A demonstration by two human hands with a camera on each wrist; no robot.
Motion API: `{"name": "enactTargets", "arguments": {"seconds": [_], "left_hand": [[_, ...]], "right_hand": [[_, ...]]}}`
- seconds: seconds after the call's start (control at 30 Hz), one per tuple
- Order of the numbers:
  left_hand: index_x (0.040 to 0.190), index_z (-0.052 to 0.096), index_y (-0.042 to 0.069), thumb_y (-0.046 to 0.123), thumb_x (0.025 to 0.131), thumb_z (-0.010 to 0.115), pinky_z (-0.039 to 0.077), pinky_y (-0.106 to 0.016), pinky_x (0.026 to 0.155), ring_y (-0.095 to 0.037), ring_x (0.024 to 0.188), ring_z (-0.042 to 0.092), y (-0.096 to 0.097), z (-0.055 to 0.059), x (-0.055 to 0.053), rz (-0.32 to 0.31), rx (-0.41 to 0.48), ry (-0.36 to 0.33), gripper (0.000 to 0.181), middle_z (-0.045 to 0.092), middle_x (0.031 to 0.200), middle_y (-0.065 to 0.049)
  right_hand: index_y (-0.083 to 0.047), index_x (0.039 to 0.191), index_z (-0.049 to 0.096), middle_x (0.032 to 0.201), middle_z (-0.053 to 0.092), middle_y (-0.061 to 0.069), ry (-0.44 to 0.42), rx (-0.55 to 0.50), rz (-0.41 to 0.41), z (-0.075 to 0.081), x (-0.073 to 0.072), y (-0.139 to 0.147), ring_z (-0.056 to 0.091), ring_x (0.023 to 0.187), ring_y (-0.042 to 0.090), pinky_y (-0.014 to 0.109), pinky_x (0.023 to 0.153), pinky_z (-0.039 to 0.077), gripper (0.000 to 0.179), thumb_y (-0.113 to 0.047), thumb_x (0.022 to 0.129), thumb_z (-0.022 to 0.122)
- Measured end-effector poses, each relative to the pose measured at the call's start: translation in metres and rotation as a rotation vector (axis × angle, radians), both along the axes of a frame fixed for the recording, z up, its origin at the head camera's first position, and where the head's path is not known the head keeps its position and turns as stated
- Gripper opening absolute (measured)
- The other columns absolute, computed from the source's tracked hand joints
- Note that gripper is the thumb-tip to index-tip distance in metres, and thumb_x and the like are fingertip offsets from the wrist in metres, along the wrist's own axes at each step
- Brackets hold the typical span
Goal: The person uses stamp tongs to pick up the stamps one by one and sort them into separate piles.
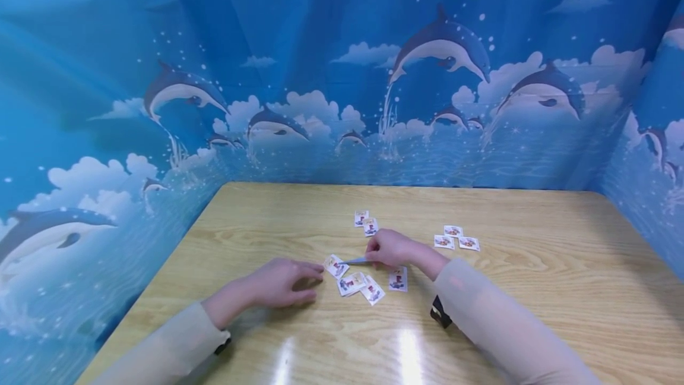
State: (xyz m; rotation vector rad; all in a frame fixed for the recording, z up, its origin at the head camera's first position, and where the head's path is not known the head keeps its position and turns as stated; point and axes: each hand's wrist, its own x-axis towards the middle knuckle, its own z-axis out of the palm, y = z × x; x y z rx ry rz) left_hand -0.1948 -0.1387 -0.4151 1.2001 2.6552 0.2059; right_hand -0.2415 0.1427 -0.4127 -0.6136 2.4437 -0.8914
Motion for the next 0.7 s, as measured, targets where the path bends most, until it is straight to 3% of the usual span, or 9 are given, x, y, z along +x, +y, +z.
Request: {"name": "enactTargets", "arguments": {"seconds": [0.27,0.7], "left_hand": [[0.127,0.063,0.013,0.040,0.094,0.061,0.041,-0.035,0.105,-0.020,0.124,0.054,0.0027,0.0018,0.0017,0.007,-0.031,0.038,0.043,0.056,0.137,-0.003],[0.129,0.062,0.013,0.038,0.093,0.062,0.040,-0.036,0.106,-0.020,0.126,0.051,0.0060,-0.0009,-0.0039,0.028,-0.027,0.037,0.043,0.055,0.138,-0.003]], "right_hand": [[-0.004,0.086,0.067,0.068,0.062,0.004,-0.014,0.008,0.001,0.0046,0.0023,0.0011,0.043,0.047,0.008,0.019,0.045,0.037,0.015,-0.009,0.097,0.057],[-0.004,0.089,0.069,0.069,0.063,0.004,-0.010,0.014,0.021,0.0055,0.0091,-0.0018,0.046,0.051,0.008,0.021,0.049,0.040,0.013,-0.010,0.096,0.059]]}}
